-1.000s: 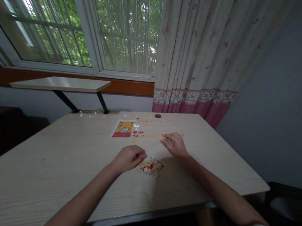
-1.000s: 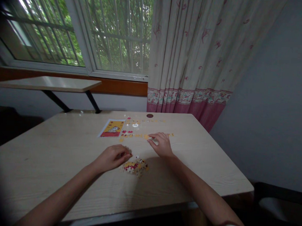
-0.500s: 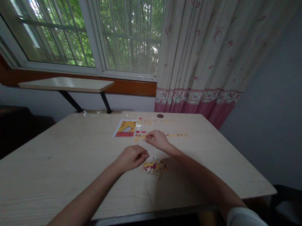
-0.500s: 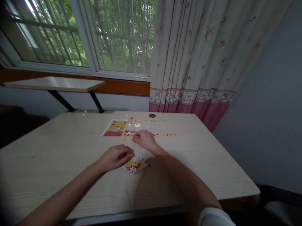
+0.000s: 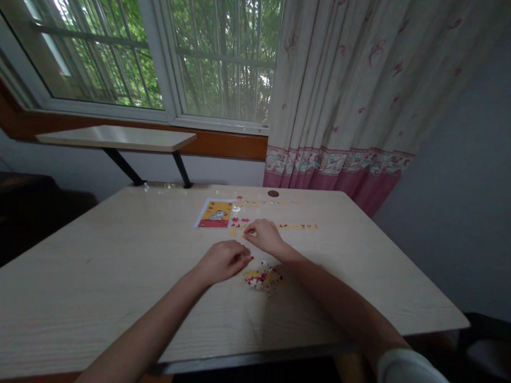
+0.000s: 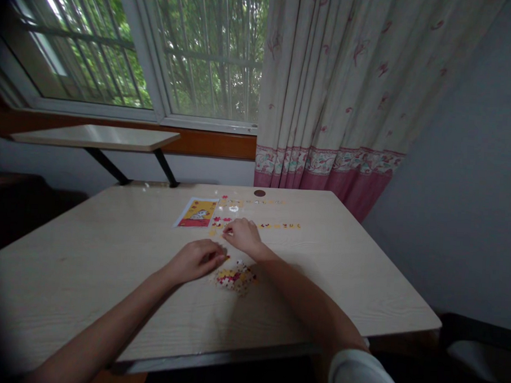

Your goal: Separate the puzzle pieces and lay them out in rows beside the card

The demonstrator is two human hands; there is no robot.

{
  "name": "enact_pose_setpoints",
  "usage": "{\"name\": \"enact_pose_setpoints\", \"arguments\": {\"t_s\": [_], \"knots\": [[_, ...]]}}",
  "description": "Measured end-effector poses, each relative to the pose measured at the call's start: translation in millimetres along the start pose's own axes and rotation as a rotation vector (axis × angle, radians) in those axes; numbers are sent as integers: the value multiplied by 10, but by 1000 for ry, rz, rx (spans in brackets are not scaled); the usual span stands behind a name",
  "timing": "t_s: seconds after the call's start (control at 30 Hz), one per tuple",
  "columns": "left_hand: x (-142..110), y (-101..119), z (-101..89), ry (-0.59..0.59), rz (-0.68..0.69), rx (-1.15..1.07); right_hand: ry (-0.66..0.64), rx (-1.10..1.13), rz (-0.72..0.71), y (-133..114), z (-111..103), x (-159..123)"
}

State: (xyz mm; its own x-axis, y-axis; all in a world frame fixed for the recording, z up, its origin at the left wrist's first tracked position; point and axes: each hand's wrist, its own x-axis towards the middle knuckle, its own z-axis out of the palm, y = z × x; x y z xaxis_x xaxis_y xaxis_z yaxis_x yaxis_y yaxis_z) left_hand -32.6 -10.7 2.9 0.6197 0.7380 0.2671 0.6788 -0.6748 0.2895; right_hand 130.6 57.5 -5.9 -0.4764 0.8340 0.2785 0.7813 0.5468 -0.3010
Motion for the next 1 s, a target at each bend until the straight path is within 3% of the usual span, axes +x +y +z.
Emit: {"name": "enact_pose_setpoints", "arguments": {"t_s": [0.6, 0.77, 1.0], "knots": [[-7, -25, 16, 0, -8, 34, -9, -26, -3, 8, 24, 90], [-10, -45, 0, -5, -25, 49, 38, 13, -62, 121, -106, -108], [-20, -76, 37, -25, 6, 35, -7, 102, -166, 362, -261, -561]]}}
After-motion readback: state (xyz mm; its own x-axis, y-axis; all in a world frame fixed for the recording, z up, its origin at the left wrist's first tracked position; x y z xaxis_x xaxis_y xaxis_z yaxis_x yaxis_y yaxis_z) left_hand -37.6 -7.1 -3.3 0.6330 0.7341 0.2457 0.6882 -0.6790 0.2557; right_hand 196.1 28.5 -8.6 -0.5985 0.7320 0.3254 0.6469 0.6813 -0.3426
